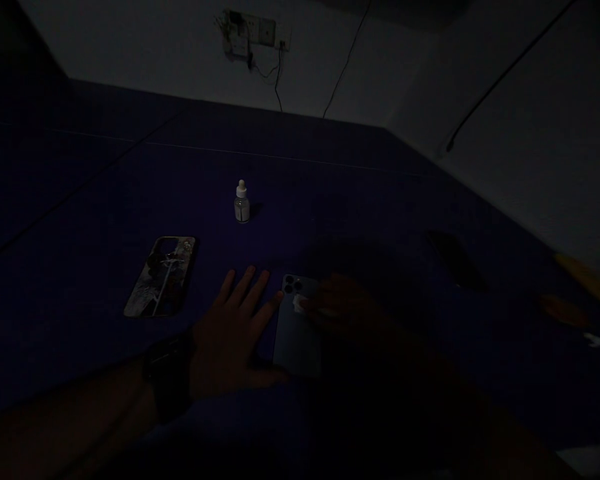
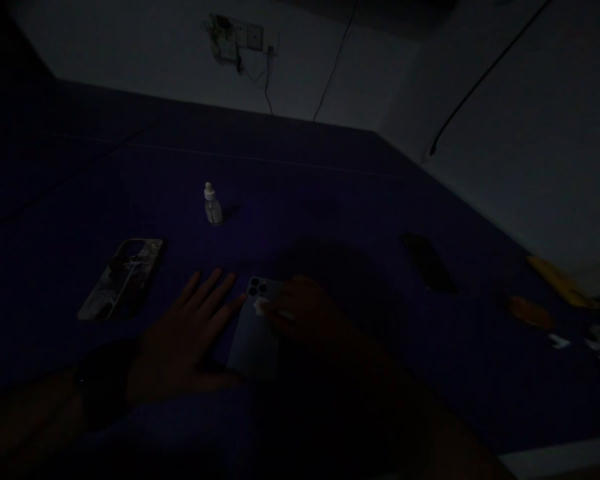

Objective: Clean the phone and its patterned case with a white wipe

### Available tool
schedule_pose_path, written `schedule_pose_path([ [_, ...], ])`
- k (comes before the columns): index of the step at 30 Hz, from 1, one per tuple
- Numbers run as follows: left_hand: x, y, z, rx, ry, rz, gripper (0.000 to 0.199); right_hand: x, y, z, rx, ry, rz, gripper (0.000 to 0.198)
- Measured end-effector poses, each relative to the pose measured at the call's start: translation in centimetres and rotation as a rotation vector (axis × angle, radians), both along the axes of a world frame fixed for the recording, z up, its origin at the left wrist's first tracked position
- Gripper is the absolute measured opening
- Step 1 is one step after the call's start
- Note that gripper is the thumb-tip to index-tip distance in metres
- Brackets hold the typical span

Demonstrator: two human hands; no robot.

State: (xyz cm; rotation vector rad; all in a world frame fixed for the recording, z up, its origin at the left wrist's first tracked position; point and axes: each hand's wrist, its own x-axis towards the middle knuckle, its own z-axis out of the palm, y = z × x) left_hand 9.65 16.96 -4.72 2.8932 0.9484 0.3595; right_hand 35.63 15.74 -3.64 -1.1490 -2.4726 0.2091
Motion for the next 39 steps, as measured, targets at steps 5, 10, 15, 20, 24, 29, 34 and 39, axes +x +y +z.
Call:
schedule_pose_path([
  [5,0.0,0.0,-0.2,0.000,-0.008,-0.004,0.111,-0.2,-2.0,0.8,-0.088,-0.134,0.265,0.018],
  [10,-0.1,0.0,-0.3,0.013,-0.005,0.000,0.112,0.3,-1.6,0.5,-0.040,-0.124,0.127,0.022],
  [15,-0.2,0.1,-0.4,0.001,-0.010,-0.002,0.110,1.1,-0.3,0.3,-0.084,-0.013,-0.068,0.028],
  [20,-0.2,0.0,-0.2,-0.009,0.011,-0.002,0.111,0.7,-1.7,1.0,-0.203,-0.068,0.256,0.020],
  [24,-0.2,-0.1,-0.1,-0.017,0.024,0.007,0.112,0.6,-1.8,1.1,-0.191,-0.062,0.217,0.021],
  [29,-0.2,0.0,-0.1,-0.019,0.020,-0.006,0.111,1.3,0.1,0.2,-0.127,0.048,-0.194,0.021],
  [34,-0.1,0.0,-0.1,-0.019,0.003,0.000,0.110,1.0,-0.5,0.7,-0.216,0.064,-0.101,0.024],
  [39,-0.1,0.0,0.0,-0.036,-0.001,0.008,0.112,0.1,-2.4,1.9,-0.275,-0.099,0.196,0.029],
])
